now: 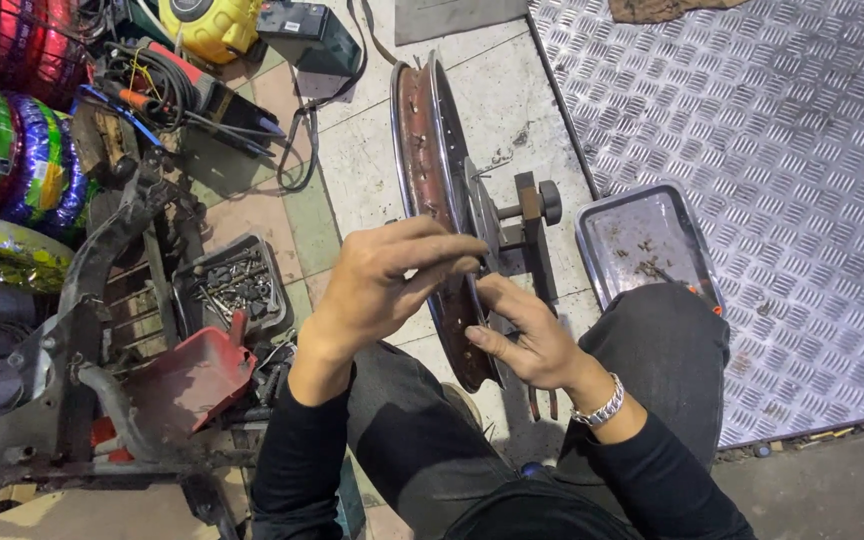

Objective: Tightening the spokes of a motorcycle wheel using a specialized spoke wrench to ensure proper tension.

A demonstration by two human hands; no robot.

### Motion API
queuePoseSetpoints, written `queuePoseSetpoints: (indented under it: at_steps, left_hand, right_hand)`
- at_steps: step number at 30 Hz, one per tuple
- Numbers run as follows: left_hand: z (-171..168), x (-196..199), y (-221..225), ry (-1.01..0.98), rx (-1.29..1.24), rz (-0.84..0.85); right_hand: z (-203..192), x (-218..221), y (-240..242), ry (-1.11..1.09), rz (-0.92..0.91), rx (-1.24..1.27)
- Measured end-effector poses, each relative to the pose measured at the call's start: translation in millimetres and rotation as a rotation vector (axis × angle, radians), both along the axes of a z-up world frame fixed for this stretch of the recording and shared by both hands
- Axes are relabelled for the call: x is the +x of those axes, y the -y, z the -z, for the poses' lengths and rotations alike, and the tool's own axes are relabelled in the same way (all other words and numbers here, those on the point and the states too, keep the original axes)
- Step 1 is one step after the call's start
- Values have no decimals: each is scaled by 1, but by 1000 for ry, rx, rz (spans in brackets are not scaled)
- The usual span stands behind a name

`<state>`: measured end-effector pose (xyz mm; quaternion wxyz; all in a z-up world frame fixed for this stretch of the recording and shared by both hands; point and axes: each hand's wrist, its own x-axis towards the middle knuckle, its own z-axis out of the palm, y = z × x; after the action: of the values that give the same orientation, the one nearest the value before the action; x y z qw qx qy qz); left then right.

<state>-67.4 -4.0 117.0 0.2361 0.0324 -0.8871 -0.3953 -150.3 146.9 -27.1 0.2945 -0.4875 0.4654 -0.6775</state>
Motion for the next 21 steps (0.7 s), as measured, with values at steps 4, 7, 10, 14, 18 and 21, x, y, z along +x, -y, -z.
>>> queuePoseSetpoints:
  at_steps: [4, 7, 10, 14, 18, 21]
  left_hand:
    - [7, 7, -6, 19, -13, -82]
    - [23, 22, -13, 36, -41, -273]
    - [26, 32, -26, -63, -161, -433]
    - [23, 39, -23, -78, -65, -477]
    - [26, 37, -17, -87, 84, -486]
    - [19, 29, -25, -158, 114, -487]
  right_hand:
    - [8, 0, -1, -31, -16, -4]
    - [16, 1, -2, -38, -23, 24]
    - [21, 1, -2, -7, -21, 38]
    - [9, 1, 0, 9, -9, 47]
    - [13, -3, 0, 9, 48, 42]
    - [-6, -2, 5, -37, 155, -26]
